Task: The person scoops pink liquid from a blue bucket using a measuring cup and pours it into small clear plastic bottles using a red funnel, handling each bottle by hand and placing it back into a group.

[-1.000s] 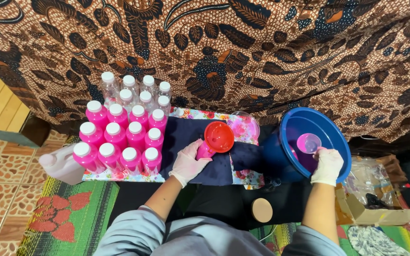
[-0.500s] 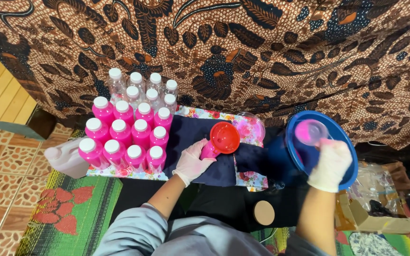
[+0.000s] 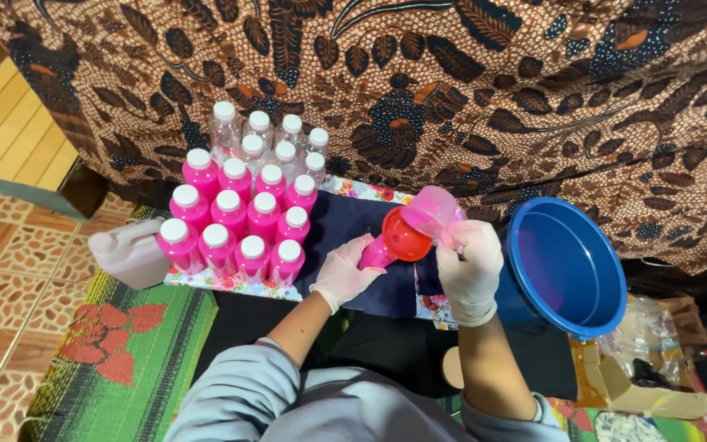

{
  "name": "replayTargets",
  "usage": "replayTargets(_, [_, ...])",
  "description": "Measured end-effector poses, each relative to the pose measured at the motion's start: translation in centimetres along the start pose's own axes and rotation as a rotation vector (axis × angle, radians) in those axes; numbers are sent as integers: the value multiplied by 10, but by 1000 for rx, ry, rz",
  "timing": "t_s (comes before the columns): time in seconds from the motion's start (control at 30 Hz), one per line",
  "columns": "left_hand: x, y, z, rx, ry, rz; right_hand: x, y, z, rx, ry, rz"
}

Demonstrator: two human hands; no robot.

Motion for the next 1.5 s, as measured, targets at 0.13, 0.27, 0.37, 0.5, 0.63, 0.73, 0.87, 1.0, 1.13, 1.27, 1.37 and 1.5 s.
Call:
replayTargets(0.13, [3, 2, -4, 13, 23, -1, 0, 3, -17, -67, 23, 28])
replayTargets(0.27, [2, 0, -3, 14, 52, -15, -1, -5, -14, -118, 27, 41])
replayTargets(0.37, [5, 2, -6, 19, 58, -24, -5, -6, -9, -113, -48, 32])
replayTargets(0.5, [2, 0, -4, -8, 50, -47, 1, -20, 14, -113, -131, 7])
replayTargets(0.63, [3, 2, -6, 8, 56, -38, -19, -13, -2, -223, -129, 17])
replayTargets(0.73, [3, 1, -4, 14, 56, -37, -30, -16, -15, -281, -134, 42])
replayTargets(0.87, [3, 1, -4, 19, 70, -41, -26, -27, -8, -321, -85, 11])
replayTargets(1.0, [5, 2, -7, 38, 78, -31, -13, -39, 6, -356, -16, -58])
replayTargets(1.13, [5, 2, -8, 37, 64, -30, -20, -21, -23, -380, 44, -50])
replayTargets(1.27, [6, 3, -8, 42, 77, -23, -9, -21, -14, -426, 65, -14])
replayTargets(1.37, [6, 3, -9, 49, 98, -15, -13, -5, -35, -458, 27, 14])
replayTargets(1.5, [5, 3, -9, 34, 82, -25, -13, 3, -32, -472, 59, 20])
Point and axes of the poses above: each hand's wrist, its own y-axis towards the middle knuckle, its own x-axis out of the palm, z = x × y, the point moved 7 cm from there along y, towards the middle knuckle, and after that the axes turned 13 degrees about -z, right-handed, at the moved point
